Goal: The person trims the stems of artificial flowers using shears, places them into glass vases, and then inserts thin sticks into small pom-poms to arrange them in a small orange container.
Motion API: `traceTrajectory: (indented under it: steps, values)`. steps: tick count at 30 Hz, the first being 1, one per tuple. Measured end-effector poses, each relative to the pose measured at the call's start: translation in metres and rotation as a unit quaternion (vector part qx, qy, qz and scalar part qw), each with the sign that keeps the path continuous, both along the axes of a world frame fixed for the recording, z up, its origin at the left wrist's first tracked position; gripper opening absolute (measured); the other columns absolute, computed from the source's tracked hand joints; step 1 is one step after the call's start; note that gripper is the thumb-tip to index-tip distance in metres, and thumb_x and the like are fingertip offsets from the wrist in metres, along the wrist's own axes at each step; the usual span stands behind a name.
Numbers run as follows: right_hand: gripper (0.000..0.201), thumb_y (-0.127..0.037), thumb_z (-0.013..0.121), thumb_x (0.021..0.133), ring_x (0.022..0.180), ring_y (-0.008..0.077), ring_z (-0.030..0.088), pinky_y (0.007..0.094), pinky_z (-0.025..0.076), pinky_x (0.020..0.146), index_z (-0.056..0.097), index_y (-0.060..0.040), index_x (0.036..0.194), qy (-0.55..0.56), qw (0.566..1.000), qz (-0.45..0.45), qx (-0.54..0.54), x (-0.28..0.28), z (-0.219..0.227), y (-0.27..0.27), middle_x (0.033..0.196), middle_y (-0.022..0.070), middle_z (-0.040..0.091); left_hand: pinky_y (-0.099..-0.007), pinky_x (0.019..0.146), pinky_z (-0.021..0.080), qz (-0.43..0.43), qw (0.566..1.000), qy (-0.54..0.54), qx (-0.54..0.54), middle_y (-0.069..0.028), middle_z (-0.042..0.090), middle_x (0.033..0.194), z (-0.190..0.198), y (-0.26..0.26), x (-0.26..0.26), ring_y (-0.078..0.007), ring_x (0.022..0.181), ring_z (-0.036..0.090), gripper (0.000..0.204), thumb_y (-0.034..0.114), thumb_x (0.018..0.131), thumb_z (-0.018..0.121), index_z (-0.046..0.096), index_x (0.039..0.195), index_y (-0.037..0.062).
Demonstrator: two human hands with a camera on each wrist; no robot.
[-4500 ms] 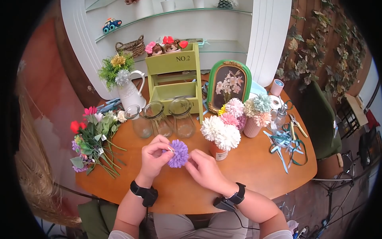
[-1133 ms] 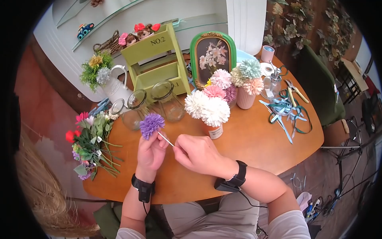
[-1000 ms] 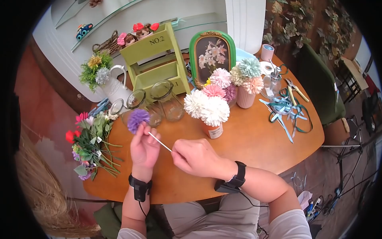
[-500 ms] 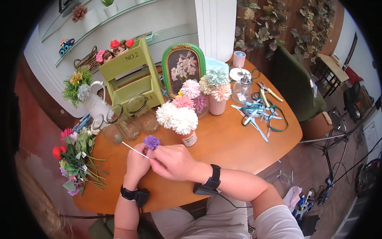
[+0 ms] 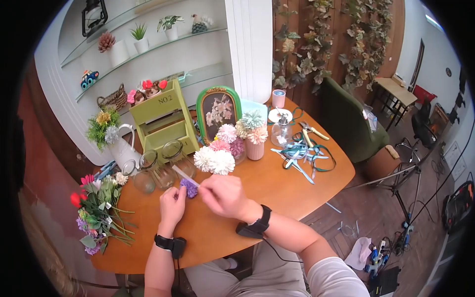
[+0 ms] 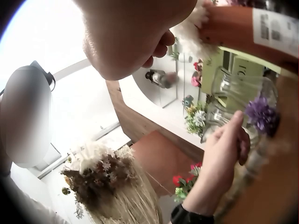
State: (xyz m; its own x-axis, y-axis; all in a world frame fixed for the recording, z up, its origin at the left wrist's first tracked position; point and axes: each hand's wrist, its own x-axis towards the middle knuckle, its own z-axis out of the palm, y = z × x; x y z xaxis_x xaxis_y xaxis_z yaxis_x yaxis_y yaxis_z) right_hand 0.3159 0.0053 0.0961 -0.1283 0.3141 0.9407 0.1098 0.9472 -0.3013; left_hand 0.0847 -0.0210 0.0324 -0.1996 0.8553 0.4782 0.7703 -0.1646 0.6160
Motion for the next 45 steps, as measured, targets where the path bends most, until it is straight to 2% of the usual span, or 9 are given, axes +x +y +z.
traceTrajectory:
  steps: [7, 12, 22, 28, 29, 32, 33, 37, 45]
  values:
    - [0.007, -0.007, 0.073, 0.094, 0.058, 0.0263, 0.066, 0.0358, 0.052, 0.054, 0.067, -0.0028, 0.091, -0.049, 0.953, -0.253, -0.161, 0.097, -0.014, -0.005, 0.071, 0.0115, 0.067, -0.0447, 0.06, 0.046, -0.013, 0.999, -0.027, 0.03, -0.0179, 0.059, 0.069, -0.003, 0.001, -0.002, -0.0358, 0.062, 0.059, 0.04, 0.024, 0.098, 0.073, 0.059, 0.071, -0.0017]
    - [0.019, -0.02, 0.063, 0.093, 0.074, 0.0394, 0.072, 0.052, 0.057, 0.067, 0.066, -0.0024, 0.085, -0.38, 0.785, -0.408, -0.27, 0.164, -0.076, 0.022, 0.079, 0.0193, 0.072, -0.0455, 0.06, 0.046, -0.021, 0.999, -0.019, 0.027, -0.017, 0.061, 0.07, -0.002, -0.001, 0.006, -0.036, 0.064, 0.061, 0.04, 0.026, 0.099, 0.072, 0.06, 0.071, -0.0005]
    - [0.017, -0.018, 0.064, 0.091, 0.074, 0.0385, 0.072, 0.0499, 0.057, 0.068, 0.068, -0.0029, 0.084, -0.359, 0.798, -0.414, -0.249, 0.161, -0.063, 0.021, 0.079, 0.0177, 0.072, -0.0459, 0.06, 0.046, -0.008, 1.0, 0.003, 0.029, -0.0168, 0.062, 0.071, -0.007, 0.0, 0.0, -0.0371, 0.065, 0.061, 0.04, 0.029, 0.098, 0.072, 0.062, 0.072, -0.0002]
    - [0.018, -0.021, 0.07, 0.092, 0.082, 0.0333, 0.072, 0.0457, 0.057, 0.074, 0.068, -0.0033, 0.094, -0.28, 0.875, -0.221, -0.326, 0.12, 0.005, -0.008, 0.085, 0.0104, 0.073, -0.0457, 0.061, 0.047, -0.019, 0.999, -0.006, 0.032, -0.0169, 0.063, 0.073, -0.004, -0.003, 0.005, -0.0371, 0.066, 0.062, 0.04, 0.029, 0.099, 0.072, 0.062, 0.073, -0.0006]
    - [0.031, -0.027, 0.074, 0.092, 0.096, 0.0324, 0.072, 0.0446, 0.057, 0.083, 0.068, -0.0036, 0.112, -0.301, 0.863, -0.205, -0.351, 0.112, 0.01, -0.008, 0.099, 0.0122, 0.074, -0.0456, 0.061, 0.047, -0.019, 0.999, -0.007, 0.032, -0.0168, 0.063, 0.073, -0.004, -0.003, 0.005, -0.0371, 0.066, 0.062, 0.04, 0.029, 0.099, 0.072, 0.062, 0.073, -0.0005]
    - [0.053, -0.03, 0.079, 0.09, 0.088, 0.0257, 0.071, 0.0385, 0.056, 0.078, 0.062, -0.004, 0.132, -0.279, 0.898, -0.16, -0.299, 0.086, -0.005, 0.008, 0.115, 0.0138, 0.071, -0.0453, 0.06, 0.048, -0.02, 0.999, -0.012, 0.037, -0.0162, 0.063, 0.073, -0.002, -0.005, 0.006, -0.0369, 0.066, 0.062, 0.039, 0.029, 0.099, 0.072, 0.063, 0.074, -0.0001]
    - [0.069, -0.033, 0.082, 0.089, 0.108, 0.0296, 0.07, 0.0393, 0.056, 0.092, 0.054, -0.0036, 0.145, -0.306, 0.879, -0.151, -0.334, 0.077, -0.008, 0.013, 0.132, 0.0164, 0.066, -0.0452, 0.06, 0.048, -0.02, 0.999, -0.014, 0.041, -0.016, 0.064, 0.074, -0.001, -0.005, 0.006, -0.0368, 0.065, 0.062, 0.038, 0.029, 0.098, 0.072, 0.063, 0.074, 0.0001]
    - [0.075, -0.032, 0.084, 0.085, 0.13, 0.0354, 0.062, 0.0419, 0.05, 0.108, 0.053, -0.0081, 0.149, -0.21, 0.934, -0.035, -0.288, 0.042, -0.032, 0.046, 0.144, 0.0179, 0.061, -0.0447, 0.059, 0.048, -0.023, 0.998, -0.018, 0.055, -0.0143, 0.064, 0.073, 0.002, -0.007, 0.007, -0.0357, 0.065, 0.063, 0.034, 0.027, 0.098, 0.073, 0.064, 0.076, 0.002]
    - [0.067, -0.019, 0.082, 0.085, 0.131, 0.0275, 0.062, 0.039, 0.047, 0.112, 0.057, -0.0064, 0.146, -0.269, 0.906, 0.134, -0.298, 0.017, -0.024, 0.079, 0.144, 0.0142, 0.064, -0.0422, 0.056, 0.049, -0.041, 0.996, -0.022, 0.074, -0.0129, 0.064, 0.073, 0.009, -0.011, 0.014, -0.0329, 0.062, 0.064, 0.027, 0.022, 0.096, 0.075, 0.066, 0.078, 0.0034]
